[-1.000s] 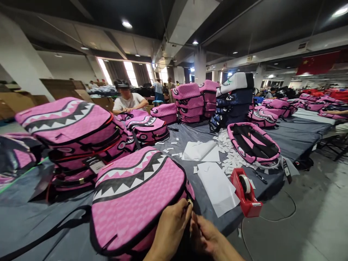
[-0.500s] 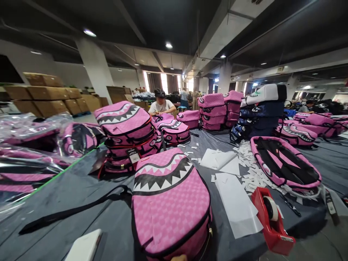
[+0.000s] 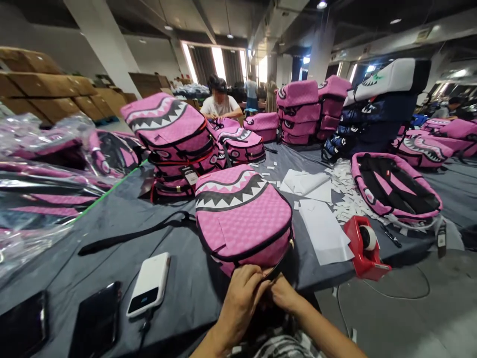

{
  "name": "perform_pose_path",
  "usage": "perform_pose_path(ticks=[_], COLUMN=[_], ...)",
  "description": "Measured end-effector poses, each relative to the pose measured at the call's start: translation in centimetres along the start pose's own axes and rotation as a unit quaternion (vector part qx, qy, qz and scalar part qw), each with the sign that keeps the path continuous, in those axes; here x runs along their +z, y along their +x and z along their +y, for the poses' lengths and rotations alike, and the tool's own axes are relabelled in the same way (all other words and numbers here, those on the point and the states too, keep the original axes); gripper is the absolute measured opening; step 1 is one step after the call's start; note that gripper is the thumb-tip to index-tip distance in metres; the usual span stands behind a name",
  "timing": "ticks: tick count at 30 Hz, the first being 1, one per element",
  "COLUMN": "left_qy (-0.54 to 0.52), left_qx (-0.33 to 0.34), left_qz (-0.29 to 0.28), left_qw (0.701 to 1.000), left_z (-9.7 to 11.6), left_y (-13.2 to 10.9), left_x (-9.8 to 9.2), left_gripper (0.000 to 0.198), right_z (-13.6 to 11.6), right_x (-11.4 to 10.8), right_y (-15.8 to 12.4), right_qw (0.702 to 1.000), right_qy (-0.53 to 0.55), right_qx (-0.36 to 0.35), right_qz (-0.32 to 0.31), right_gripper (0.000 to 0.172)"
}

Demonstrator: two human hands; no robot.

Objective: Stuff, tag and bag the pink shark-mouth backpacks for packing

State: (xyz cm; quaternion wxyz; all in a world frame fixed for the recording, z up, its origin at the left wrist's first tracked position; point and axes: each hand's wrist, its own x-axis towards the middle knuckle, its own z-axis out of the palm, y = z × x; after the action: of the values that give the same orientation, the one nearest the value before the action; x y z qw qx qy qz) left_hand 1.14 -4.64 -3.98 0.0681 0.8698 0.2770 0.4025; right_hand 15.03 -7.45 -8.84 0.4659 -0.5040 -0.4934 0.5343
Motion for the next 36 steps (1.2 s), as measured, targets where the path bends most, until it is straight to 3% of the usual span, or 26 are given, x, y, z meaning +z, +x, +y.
perform_pose_path(ticks=[2,3,7,10,14,17,19,21,24,28,31,33,36], left_qy=[0.009,0.025,0.095,0.111,0.137,0.157,0.153,0.137,0.123,0.108,0.018,-0.1,-0.292], left_qx=[0.012,0.018,0.034,0.026,0.055,0.061,0.055,0.059,0.073,0.054,0.05,0.056,-0.027], left_qz=[-0.012,-0.017,-0.036,-0.05,-0.09,-0.091,-0.086,-0.092,-0.093,-0.006,0.075,0.019,-0.187], left_qw=[1.0,0.999,0.994,0.992,0.985,0.982,0.983,0.984,0.985,0.993,0.996,0.993,0.937], left_z=[-0.6,-0.8,-0.9,-0.5,-0.6,-1.7,-2.8,-3.6,-4.1,-2.7,-0.6,0.9,2.8], left_y=[-0.6,-1.2,-3.4,-3.3,-2.1,-2.0,-2.2,-2.5,-2.8,-3.4,-4.0,-3.8,-2.3], left_x=[0.2,0.6,1.8,1.9,0.9,-0.4,-1.4,-2.2,-2.3,-0.7,0.3,0.7,1.0], left_gripper=[0.02,0.021,0.016,0.006,0.016,0.027,0.036,0.038,0.035,0.016,0.023,0.024,0.015], right_z=[-0.2,-0.4,-1.3,-1.4,-0.5,-0.2,-0.4,-0.4,0.4,2.3,2.5,2.3,2.0], right_x=[-1.5,-2.5,-5.7,-5.5,-4.0,-5.9,-9.2,-13.2,-18.3,-20.9,-21.0,-21.1,-21.2], right_y=[-1.5,-2.1,-3.2,-2.5,-0.7,-0.8,-2.0,-3.4,-4.8,-4.8,-4.6,-4.6,-4.5], right_qw=[0.994,0.991,0.952,0.93,0.958,0.977,0.949,0.884,0.817,0.807,0.808,0.807,0.803], right_qy=[0.066,0.094,0.266,0.304,0.143,-0.059,-0.215,-0.348,-0.452,-0.48,-0.484,-0.489,-0.494], right_qx=[0.076,0.089,0.07,0.073,0.059,0.028,-0.041,-0.1,-0.066,-0.013,-0.028,-0.039,-0.051], right_qz=[-0.036,-0.018,0.135,0.192,0.243,0.202,0.227,0.296,0.351,0.344,0.334,0.329,0.329], right_gripper=[0.035,0.035,0.043,0.044,0.056,0.06,0.056,0.046,0.043,0.047,0.047,0.048,0.051])
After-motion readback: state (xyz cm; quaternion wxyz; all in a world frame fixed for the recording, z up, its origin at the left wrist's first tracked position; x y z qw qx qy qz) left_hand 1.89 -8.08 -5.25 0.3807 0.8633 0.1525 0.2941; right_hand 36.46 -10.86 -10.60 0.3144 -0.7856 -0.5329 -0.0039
